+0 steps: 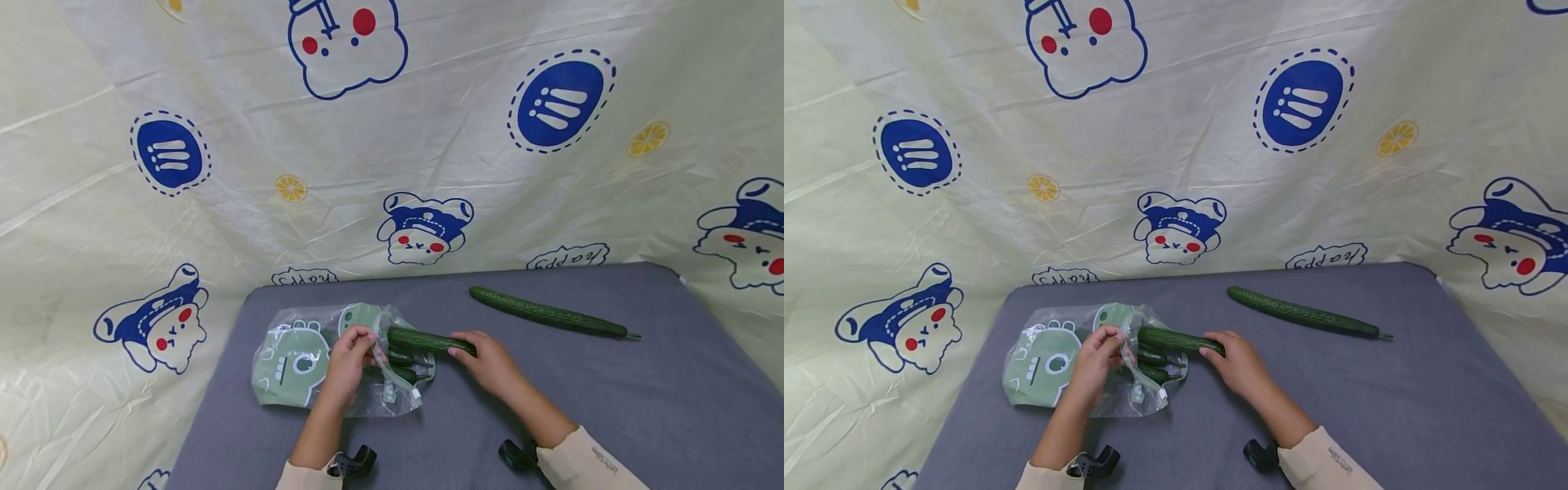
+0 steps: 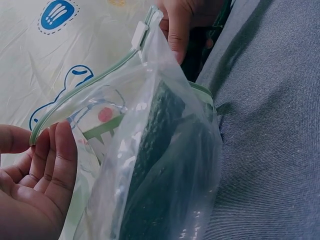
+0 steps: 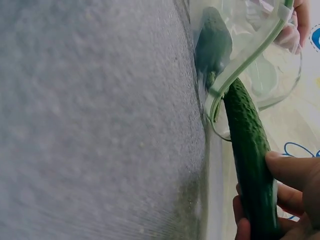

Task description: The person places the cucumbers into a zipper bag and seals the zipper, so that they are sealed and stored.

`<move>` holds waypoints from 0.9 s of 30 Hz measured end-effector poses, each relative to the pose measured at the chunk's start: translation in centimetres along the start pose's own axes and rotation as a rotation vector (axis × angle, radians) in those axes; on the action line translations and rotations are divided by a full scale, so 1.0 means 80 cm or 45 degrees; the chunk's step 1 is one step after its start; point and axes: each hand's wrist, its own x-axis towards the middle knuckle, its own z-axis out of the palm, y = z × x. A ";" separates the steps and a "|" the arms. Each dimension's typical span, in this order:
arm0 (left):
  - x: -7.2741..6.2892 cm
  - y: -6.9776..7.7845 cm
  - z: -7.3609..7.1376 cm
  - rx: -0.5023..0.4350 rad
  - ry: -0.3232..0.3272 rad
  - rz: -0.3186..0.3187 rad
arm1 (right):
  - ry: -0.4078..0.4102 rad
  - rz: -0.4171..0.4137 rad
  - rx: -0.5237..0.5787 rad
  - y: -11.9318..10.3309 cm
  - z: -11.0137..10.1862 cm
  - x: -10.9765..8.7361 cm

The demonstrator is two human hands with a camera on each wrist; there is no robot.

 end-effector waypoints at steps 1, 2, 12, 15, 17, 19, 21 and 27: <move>0.000 0.000 0.000 0.000 -0.002 0.003 | -0.011 -0.004 -0.002 0.000 0.000 0.001; 0.000 0.000 0.000 0.000 -0.005 0.006 | -0.022 -0.005 -0.003 0.000 0.000 0.002; 0.001 -0.001 -0.002 0.004 0.003 -0.014 | -0.095 -0.087 -0.039 0.017 -0.009 0.002; 0.000 -0.001 -0.002 0.003 -0.001 -0.012 | -0.101 -0.118 -0.053 0.022 -0.010 0.000; 0.000 0.000 -0.002 0.005 -0.003 -0.009 | -0.104 -0.121 -0.043 0.021 -0.009 -0.001; 0.000 -0.001 -0.002 0.009 -0.008 -0.005 | -0.098 -0.113 -0.016 0.019 -0.008 -0.002; 0.000 -0.001 -0.002 0.011 -0.009 -0.004 | -0.090 -0.111 0.013 0.016 -0.006 -0.003; -0.001 0.000 -0.001 0.003 -0.006 -0.001 | -0.093 -0.079 0.086 0.004 0.004 -0.001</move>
